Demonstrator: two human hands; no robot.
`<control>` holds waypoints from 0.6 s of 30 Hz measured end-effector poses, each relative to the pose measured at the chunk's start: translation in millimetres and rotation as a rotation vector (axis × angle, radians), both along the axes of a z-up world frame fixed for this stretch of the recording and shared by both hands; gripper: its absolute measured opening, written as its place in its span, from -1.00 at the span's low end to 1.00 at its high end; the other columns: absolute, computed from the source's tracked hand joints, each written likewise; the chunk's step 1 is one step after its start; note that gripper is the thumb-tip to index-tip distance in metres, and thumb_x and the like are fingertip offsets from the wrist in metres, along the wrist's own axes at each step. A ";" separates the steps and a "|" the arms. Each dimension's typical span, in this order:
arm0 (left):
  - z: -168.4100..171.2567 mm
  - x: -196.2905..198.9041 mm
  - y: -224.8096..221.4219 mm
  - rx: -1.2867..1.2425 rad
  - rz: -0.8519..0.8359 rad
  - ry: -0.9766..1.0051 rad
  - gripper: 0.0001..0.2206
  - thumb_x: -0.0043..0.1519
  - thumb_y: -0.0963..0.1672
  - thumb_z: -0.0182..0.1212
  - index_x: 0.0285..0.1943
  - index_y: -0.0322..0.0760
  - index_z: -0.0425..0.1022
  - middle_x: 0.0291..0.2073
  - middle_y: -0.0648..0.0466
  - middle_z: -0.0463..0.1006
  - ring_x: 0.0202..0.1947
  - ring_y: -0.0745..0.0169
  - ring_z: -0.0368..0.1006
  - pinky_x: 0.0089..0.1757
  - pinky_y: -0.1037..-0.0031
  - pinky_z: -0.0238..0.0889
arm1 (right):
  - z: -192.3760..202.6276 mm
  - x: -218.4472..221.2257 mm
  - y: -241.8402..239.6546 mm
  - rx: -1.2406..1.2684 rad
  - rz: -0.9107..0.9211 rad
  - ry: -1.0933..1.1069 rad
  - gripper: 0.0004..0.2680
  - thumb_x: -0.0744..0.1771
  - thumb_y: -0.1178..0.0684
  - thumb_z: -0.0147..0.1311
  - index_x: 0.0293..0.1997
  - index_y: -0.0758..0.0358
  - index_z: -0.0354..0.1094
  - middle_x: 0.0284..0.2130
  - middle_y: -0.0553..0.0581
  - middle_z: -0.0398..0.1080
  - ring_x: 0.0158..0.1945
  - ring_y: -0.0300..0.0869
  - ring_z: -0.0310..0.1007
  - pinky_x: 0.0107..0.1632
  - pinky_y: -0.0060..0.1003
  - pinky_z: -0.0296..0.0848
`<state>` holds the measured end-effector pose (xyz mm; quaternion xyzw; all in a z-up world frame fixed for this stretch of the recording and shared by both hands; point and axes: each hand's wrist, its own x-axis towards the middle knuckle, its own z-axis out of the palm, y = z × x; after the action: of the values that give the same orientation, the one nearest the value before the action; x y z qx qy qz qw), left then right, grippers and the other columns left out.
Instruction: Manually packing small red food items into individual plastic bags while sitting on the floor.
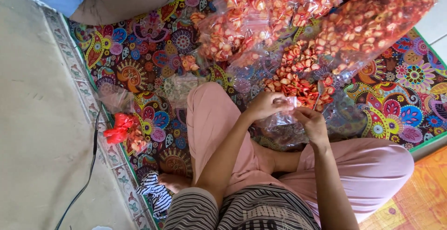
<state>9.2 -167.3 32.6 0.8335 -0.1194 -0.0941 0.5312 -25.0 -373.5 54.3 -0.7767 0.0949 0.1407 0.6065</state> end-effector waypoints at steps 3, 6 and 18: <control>-24.5 -3.2 6.0 0.047 0.086 0.007 -0.68 0.06 0.11 0.41 -0.16 -0.02 0.68 -0.39 -0.07 0.65 -0.28 -0.06 0.60 -0.23 0.28 0.38 | 4.5 -5.9 -7.8 -0.162 -0.093 -0.084 -0.89 0.30 0.03 0.26 -0.15 0.10 0.62 -0.40 0.13 0.53 -0.31 -0.23 0.39 -0.14 -0.24 0.36; -35.9 -3.0 8.0 0.385 0.368 -0.035 -0.70 0.10 0.04 0.39 -0.06 -0.01 0.57 -0.29 0.09 0.63 -0.16 0.03 0.59 -0.13 0.19 0.42 | -25.3 0.6 -30.9 -0.282 -0.240 -0.252 -0.92 0.33 0.00 0.24 -0.16 0.02 0.60 -0.34 0.12 0.53 -0.18 -0.15 0.49 -0.03 -0.21 0.36; 35.0 -43.2 -70.9 -0.177 0.545 0.078 -0.76 0.19 0.05 0.35 -0.26 -0.11 0.69 -0.50 -0.01 0.64 -0.33 -0.02 0.62 -0.24 0.33 0.45 | -74.0 -10.7 -8.2 -0.846 -0.166 -0.968 -0.92 0.30 0.12 0.41 -0.28 0.01 0.58 -0.27 -0.07 0.44 -0.16 -0.16 0.43 0.10 -0.23 0.25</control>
<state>-34.0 -238.2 67.6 0.7809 0.1217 0.0310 0.6119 -35.7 -381.6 -19.7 -0.9143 -0.0823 -0.3223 0.2311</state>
